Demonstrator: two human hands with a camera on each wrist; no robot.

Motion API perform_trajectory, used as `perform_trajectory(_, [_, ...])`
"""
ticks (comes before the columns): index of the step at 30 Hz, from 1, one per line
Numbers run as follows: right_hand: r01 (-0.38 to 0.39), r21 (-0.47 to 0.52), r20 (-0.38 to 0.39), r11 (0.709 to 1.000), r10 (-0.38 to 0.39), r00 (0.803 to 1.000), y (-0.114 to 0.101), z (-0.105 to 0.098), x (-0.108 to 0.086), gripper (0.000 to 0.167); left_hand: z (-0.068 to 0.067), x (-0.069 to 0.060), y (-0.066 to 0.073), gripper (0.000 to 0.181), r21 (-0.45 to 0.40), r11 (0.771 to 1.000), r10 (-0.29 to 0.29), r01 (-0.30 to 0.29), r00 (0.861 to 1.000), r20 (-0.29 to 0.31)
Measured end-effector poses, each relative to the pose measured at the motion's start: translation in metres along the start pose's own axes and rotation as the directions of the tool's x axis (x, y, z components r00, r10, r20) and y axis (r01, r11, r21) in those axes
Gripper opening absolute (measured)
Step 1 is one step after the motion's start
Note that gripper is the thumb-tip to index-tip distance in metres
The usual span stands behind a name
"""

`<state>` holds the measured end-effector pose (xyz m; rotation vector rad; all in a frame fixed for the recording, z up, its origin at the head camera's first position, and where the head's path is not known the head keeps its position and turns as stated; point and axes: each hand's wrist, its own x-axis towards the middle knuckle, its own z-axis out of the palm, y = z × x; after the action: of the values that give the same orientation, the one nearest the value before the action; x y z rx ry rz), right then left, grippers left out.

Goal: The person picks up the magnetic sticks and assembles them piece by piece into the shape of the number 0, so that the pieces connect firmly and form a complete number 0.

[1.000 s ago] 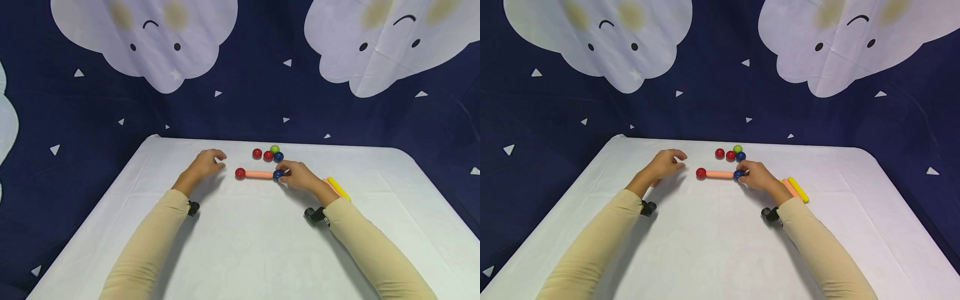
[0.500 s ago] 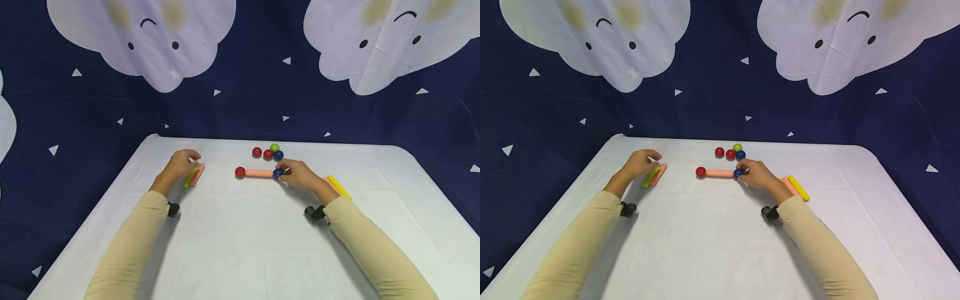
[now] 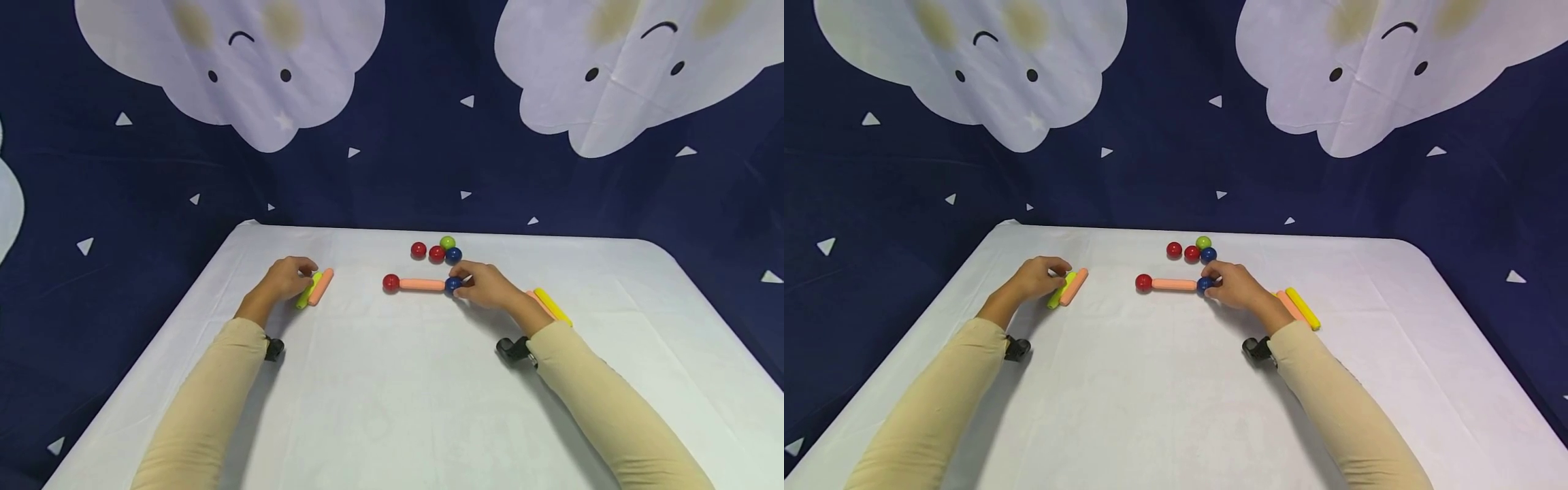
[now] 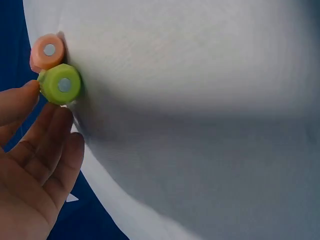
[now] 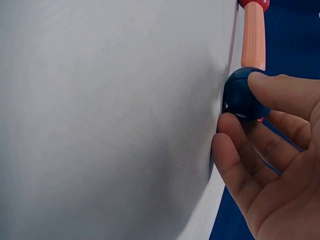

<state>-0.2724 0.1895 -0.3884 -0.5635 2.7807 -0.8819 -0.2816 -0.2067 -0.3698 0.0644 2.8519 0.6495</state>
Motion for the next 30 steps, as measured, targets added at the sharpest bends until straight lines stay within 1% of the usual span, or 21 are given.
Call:
perform_trajectory(5, [-0.004, 0.004, 0.003, 1.0, 0.004, 1.0, 0.0, 0.001, 0.0, 0.03, 0.003, 0.0, -0.002, 0.04, -0.007, 1.0, 0.0, 0.0, 1.0, 0.03])
perform_trajectory(10, [-0.001, 0.007, -0.001, 1.0, 0.001, 1.0, 0.0, 0.001, 0.001, 0.029, 0.0, -0.002, -0.001, 0.042, 0.028, 1.0, 0.005, -0.007, 0.998, 0.059])
perform_trajectory(13, [0.003, 0.008, -0.003, 1.0, -0.003, 1.0, -0.001, 0.001, 0.001, 0.029, 0.0, -0.004, 0.0, 0.044, 0.05, 0.999, -0.01, 0.006, 0.997, 0.076])
perform_trajectory(18, [0.014, 0.004, -0.004, 1.0, -0.014, 1.0, -0.001, 0.001, 0.001, 0.029, 0.0, -0.005, 0.0, 0.044, 0.079, 0.997, -0.029, 0.023, 0.996, 0.084])
perform_trajectory(25, [0.006, 0.006, -0.007, 1.0, -0.006, 1.0, 0.0, 0.001, 0.0, 0.029, -0.003, -0.009, -0.001, 0.043, 0.121, 0.993, -0.001, -0.01, 0.996, 0.093])
perform_trajectory(28, [0.0, 0.006, -0.006, 1.0, 0.0, 1.0, 0.0, 0.0, -0.001, 0.029, -0.003, -0.011, -0.002, 0.043, 0.155, 0.988, -0.003, -0.011, 0.996, 0.092])
perform_trajectory(30, [0.002, 0.007, -0.004, 1.0, -0.001, 1.0, 0.001, 0.001, -0.001, 0.029, -0.004, -0.012, -0.002, 0.042, 0.179, 0.984, 0.008, -0.024, 0.996, 0.093])
